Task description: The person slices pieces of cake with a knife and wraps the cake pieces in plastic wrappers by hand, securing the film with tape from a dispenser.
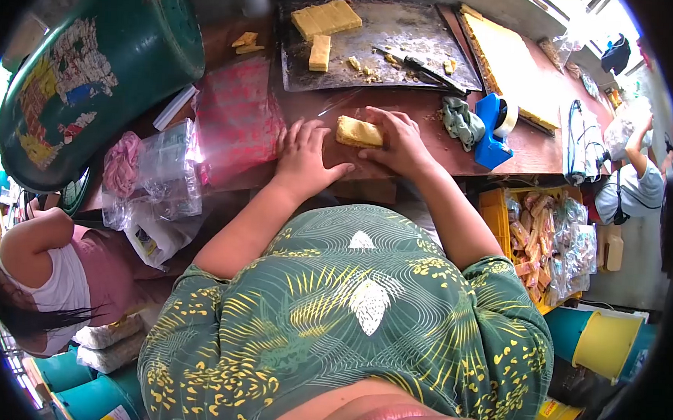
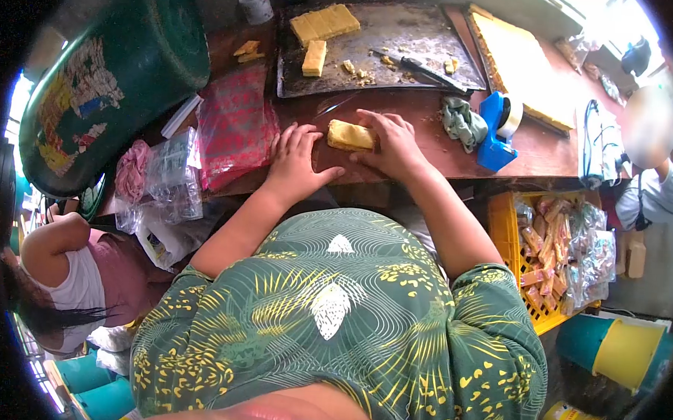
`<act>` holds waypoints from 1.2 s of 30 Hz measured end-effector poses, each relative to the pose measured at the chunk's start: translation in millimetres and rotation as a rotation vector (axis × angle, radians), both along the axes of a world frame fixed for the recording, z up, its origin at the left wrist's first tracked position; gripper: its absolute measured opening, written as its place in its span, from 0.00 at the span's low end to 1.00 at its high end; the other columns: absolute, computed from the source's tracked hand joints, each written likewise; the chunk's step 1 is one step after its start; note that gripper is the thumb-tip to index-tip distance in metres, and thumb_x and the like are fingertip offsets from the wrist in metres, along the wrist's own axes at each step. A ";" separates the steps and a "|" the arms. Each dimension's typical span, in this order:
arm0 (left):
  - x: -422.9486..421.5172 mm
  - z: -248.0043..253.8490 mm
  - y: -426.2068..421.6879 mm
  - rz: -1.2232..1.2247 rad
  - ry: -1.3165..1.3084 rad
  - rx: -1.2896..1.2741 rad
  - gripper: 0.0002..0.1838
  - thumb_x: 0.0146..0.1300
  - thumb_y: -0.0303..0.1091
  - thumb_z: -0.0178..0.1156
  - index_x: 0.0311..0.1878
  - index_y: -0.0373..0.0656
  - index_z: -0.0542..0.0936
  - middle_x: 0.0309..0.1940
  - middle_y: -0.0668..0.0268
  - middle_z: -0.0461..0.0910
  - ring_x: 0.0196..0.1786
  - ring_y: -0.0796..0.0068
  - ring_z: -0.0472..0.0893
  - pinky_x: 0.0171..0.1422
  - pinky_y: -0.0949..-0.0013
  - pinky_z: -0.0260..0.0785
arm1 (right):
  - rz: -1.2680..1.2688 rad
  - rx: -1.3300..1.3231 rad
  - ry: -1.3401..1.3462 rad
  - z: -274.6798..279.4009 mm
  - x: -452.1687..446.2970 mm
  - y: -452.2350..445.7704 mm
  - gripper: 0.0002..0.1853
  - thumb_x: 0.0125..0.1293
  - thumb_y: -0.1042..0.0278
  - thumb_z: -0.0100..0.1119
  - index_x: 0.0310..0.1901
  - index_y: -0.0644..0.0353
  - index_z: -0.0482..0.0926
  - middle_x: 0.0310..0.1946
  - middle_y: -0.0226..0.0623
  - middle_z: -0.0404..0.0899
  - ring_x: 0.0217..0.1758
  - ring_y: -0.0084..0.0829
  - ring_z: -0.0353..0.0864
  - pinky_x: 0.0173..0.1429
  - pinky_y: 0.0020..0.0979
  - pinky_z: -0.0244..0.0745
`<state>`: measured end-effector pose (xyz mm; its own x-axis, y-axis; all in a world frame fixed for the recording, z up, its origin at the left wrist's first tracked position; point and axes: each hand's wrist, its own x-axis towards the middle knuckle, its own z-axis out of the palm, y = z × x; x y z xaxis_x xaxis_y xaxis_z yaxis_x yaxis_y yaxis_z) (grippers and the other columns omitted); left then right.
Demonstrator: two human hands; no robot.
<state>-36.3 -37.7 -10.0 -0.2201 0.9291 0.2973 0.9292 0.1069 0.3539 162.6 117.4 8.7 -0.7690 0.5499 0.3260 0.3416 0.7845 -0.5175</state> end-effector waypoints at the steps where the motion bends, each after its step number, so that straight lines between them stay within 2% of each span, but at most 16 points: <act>1: -2.5 1.1 -0.5 0.000 -0.052 0.008 0.47 0.54 0.65 0.74 0.68 0.40 0.74 0.74 0.58 0.65 0.78 0.49 0.61 0.83 0.46 0.52 | -0.018 0.055 0.037 -0.7 5.4 -2.9 0.43 0.51 0.52 0.82 0.69 0.50 0.75 0.62 0.38 0.81 0.69 0.47 0.74 0.74 0.47 0.66; 5: -22.5 -1.2 8.6 0.003 -0.343 0.070 0.41 0.60 0.58 0.74 0.68 0.41 0.75 0.76 0.48 0.64 0.76 0.44 0.65 0.80 0.46 0.58 | 0.010 0.237 0.060 -3.3 57.1 -17.7 0.44 0.49 0.51 0.82 0.70 0.46 0.74 0.66 0.36 0.76 0.71 0.44 0.72 0.75 0.48 0.63; 9: -35.1 -0.2 43.3 -0.100 -0.285 0.104 0.26 0.65 0.49 0.70 0.63 0.48 0.82 0.70 0.45 0.73 0.73 0.44 0.69 0.77 0.49 0.63 | -0.020 0.433 -0.114 -31.2 95.7 -18.3 0.43 0.48 0.53 0.82 0.69 0.43 0.75 0.65 0.33 0.75 0.69 0.41 0.72 0.74 0.49 0.63; 12: -34.4 11.0 69.7 -0.118 -0.289 0.059 0.22 0.68 0.46 0.68 0.60 0.47 0.85 0.67 0.46 0.76 0.73 0.45 0.71 0.77 0.50 0.64 | -0.080 0.383 -0.057 -30.4 72.8 -35.0 0.42 0.48 0.55 0.81 0.69 0.42 0.75 0.64 0.32 0.74 0.68 0.41 0.72 0.74 0.49 0.64; 13: -33.7 11.1 76.7 -0.142 -0.251 0.098 0.17 0.70 0.41 0.65 0.57 0.44 0.87 0.60 0.47 0.81 0.66 0.49 0.78 0.73 0.54 0.68 | 0.018 0.364 0.043 -27.6 58.9 -43.7 0.41 0.49 0.57 0.80 0.69 0.39 0.75 0.64 0.32 0.74 0.68 0.42 0.71 0.73 0.50 0.64; 16: -35.7 7.9 92.8 -0.207 -0.379 0.189 0.15 0.71 0.38 0.64 0.56 0.41 0.87 0.54 0.49 0.85 0.58 0.52 0.83 0.68 0.57 0.73 | 0.217 0.384 0.179 -16.3 28.0 -59.9 0.20 0.55 0.60 0.76 0.52 0.40 0.88 0.49 0.27 0.82 0.58 0.36 0.79 0.68 0.45 0.69; 17: -35.0 6.6 94.6 -0.206 -0.397 0.291 0.14 0.68 0.36 0.66 0.52 0.41 0.88 0.47 0.51 0.87 0.50 0.52 0.86 0.59 0.58 0.78 | 0.250 0.352 0.144 -10.7 29.6 -58.2 0.17 0.56 0.60 0.76 0.49 0.41 0.88 0.46 0.26 0.82 0.56 0.35 0.80 0.66 0.44 0.70; 19: -31.3 36.8 78.2 -0.156 -0.451 0.180 0.13 0.67 0.35 0.68 0.51 0.40 0.88 0.47 0.53 0.88 0.49 0.54 0.87 0.57 0.59 0.78 | 0.315 0.287 0.077 1.1 37.3 -51.9 0.10 0.58 0.60 0.75 0.43 0.42 0.90 0.40 0.25 0.83 0.51 0.33 0.82 0.61 0.41 0.73; 21: -32.1 37.1 73.9 -0.112 -0.612 0.143 0.12 0.65 0.34 0.70 0.48 0.38 0.87 0.44 0.56 0.88 0.47 0.59 0.88 0.54 0.61 0.78 | 0.247 0.201 0.073 7.4 46.1 -43.1 0.09 0.59 0.60 0.75 0.42 0.47 0.89 0.39 0.30 0.84 0.47 0.36 0.83 0.55 0.40 0.77; 23: -35.6 29.5 70.2 -0.187 -0.668 0.127 0.09 0.67 0.29 0.69 0.48 0.36 0.85 0.44 0.61 0.87 0.44 0.74 0.84 0.50 0.69 0.77 | 0.216 0.137 0.042 25.7 50.6 -35.7 0.10 0.58 0.61 0.75 0.40 0.51 0.88 0.38 0.33 0.84 0.46 0.40 0.84 0.54 0.40 0.78; 25: -37.9 25.0 69.2 -0.289 -0.722 0.105 0.09 0.69 0.26 0.67 0.49 0.35 0.84 0.45 0.64 0.87 0.44 0.81 0.83 0.50 0.73 0.77 | 0.167 0.194 0.020 37.5 47.8 -25.3 0.10 0.57 0.62 0.76 0.38 0.53 0.88 0.43 0.35 0.84 0.52 0.42 0.82 0.61 0.44 0.75; 28: -44.3 32.8 70.1 -0.410 -0.725 -0.009 0.11 0.68 0.25 0.67 0.52 0.33 0.82 0.46 0.64 0.86 0.49 0.80 0.83 0.55 0.72 0.77 | 0.097 0.421 0.089 59.8 29.8 -10.7 0.10 0.58 0.59 0.75 0.36 0.53 0.88 0.58 0.34 0.82 0.65 0.46 0.77 0.71 0.48 0.67; 30: -50.5 49.3 64.5 -0.394 -0.639 -0.185 0.13 0.68 0.25 0.67 0.54 0.33 0.81 0.49 0.63 0.87 0.53 0.78 0.84 0.59 0.71 0.77 | 0.106 0.440 0.123 70.5 15.0 0.0 0.09 0.59 0.59 0.74 0.36 0.52 0.87 0.54 0.32 0.84 0.64 0.43 0.78 0.71 0.48 0.66; 32: -47.9 49.5 61.2 -0.484 -0.783 -0.133 0.18 0.68 0.27 0.67 0.59 0.35 0.79 0.49 0.61 0.87 0.54 0.75 0.85 0.60 0.70 0.77 | 0.229 0.255 0.001 60.2 3.9 24.3 0.09 0.61 0.59 0.73 0.35 0.54 0.85 0.47 0.33 0.86 0.59 0.42 0.81 0.69 0.47 0.69; 33: -46.0 49.8 58.9 -0.527 -0.856 -0.104 0.20 0.68 0.28 0.68 0.62 0.36 0.78 0.50 0.60 0.87 0.54 0.73 0.85 0.60 0.69 0.77 | 0.205 0.132 -0.076 57.4 1.2 27.6 0.11 0.63 0.60 0.72 0.37 0.56 0.83 0.39 0.37 0.87 0.54 0.44 0.84 0.62 0.46 0.75; 36: -20.1 81.5 43.0 -0.480 -0.531 -0.063 0.23 0.68 0.31 0.66 0.66 0.43 0.76 0.47 0.57 0.88 0.55 0.65 0.87 0.62 0.64 0.78 | 0.141 -0.014 -0.055 60.6 -7.9 16.5 0.12 0.63 0.61 0.73 0.41 0.58 0.82 0.38 0.42 0.87 0.52 0.47 0.85 0.55 0.45 0.79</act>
<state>-56.5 5.3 71.4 0.1168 0.9715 0.2063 0.5828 -0.2353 0.7778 154.7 133.9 69.3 -0.8555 0.4393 0.2742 0.2569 0.8197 -0.5120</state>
